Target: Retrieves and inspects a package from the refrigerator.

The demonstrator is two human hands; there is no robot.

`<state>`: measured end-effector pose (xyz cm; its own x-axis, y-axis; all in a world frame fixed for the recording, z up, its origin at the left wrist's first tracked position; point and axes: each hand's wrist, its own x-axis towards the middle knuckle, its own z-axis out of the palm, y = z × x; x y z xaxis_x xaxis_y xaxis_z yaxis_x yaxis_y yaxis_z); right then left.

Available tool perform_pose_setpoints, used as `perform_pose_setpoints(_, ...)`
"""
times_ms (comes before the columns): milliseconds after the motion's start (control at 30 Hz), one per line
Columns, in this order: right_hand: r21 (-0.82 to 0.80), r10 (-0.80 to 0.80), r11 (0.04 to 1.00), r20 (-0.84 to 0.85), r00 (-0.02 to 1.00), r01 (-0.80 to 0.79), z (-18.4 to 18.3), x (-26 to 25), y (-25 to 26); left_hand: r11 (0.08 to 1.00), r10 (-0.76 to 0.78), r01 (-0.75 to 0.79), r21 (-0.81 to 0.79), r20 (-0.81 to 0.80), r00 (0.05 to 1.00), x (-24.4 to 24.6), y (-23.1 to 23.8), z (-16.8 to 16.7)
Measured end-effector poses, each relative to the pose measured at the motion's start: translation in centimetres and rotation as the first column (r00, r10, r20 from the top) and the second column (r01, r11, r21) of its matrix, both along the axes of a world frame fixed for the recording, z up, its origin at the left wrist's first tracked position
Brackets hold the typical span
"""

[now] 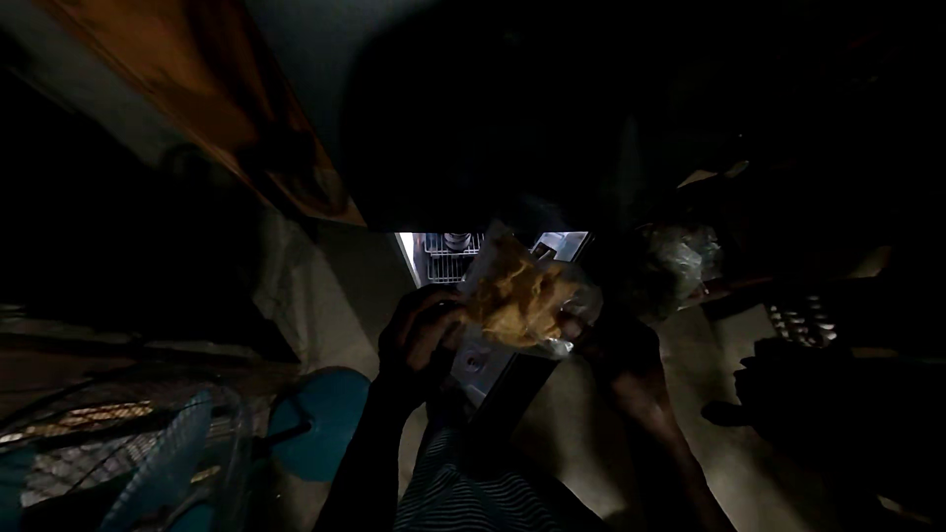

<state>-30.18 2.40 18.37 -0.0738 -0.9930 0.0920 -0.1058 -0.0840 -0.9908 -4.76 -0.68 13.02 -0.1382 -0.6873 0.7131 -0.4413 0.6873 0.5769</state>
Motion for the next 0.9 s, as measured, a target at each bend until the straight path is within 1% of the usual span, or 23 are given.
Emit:
perform_pose_setpoints(133,-0.025,-0.007,1.000,0.082,0.997,0.009,0.2,0.6,0.2,1.000,0.027,-0.027,0.013,0.025,0.999,0.1,-0.3,-0.4)
perform_pose_setpoints(167,-0.028,-0.006,1.000,0.101,0.995,0.009,0.2,0.6,0.3,0.999,0.001,-0.002,0.051,0.025,1.000,0.2,-0.3,-0.6)
perform_pose_setpoints(233,-0.006,-0.003,1.000,0.125,0.992,0.004,0.4,0.6,0.3,0.971,-0.100,0.101,0.215,-0.015,0.995,0.6,-0.1,-0.6)
perform_pose_setpoints(300,0.033,0.009,0.999,0.133,0.991,-0.013,0.5,0.4,0.3,0.871,-0.193,0.243,0.426,-0.159,0.968,0.6,0.4,0.2)
perform_pose_setpoints(333,0.045,0.026,0.999,0.125,0.992,-0.031,0.5,0.4,0.3,0.813,-0.200,0.308,0.493,-0.261,0.944,0.4,0.6,0.7)
perform_pose_setpoints(367,0.048,0.044,0.998,0.106,0.993,-0.049,0.5,0.3,0.4,0.772,-0.170,0.348,0.532,-0.354,0.920,-0.1,0.9,1.3)
perform_pose_setpoints(400,0.052,0.066,0.996,0.091,0.994,-0.071,0.3,0.4,0.4,0.765,-0.134,0.349,0.542,-0.396,0.908,-0.4,1.1,1.4)
perform_pose_setpoints(467,0.049,0.117,0.991,0.101,0.988,-0.122,0.0,0.6,0.5,0.779,-0.096,0.341,0.527,-0.437,0.894,-0.9,1.2,1.0)
perform_pose_setpoints(567,-0.010,0.182,0.983,0.156,0.971,-0.182,-0.8,0.6,0.5,0.790,-0.092,0.354,0.500,-0.474,0.876,-1.2,1.0,0.8)
perform_pose_setpoints(667,-0.082,0.257,0.966,0.186,0.948,-0.246,-1.6,-0.2,0.3,0.821,-0.083,0.331,0.464,-0.477,0.875,-1.2,0.9,0.7)
perform_pose_setpoints(900,-0.121,0.216,0.973,0.166,0.962,-0.197,-2.4,-0.5,0.1,0.846,-0.087,0.301,0.441,-0.442,0.893,-1.0,1.1,0.7)
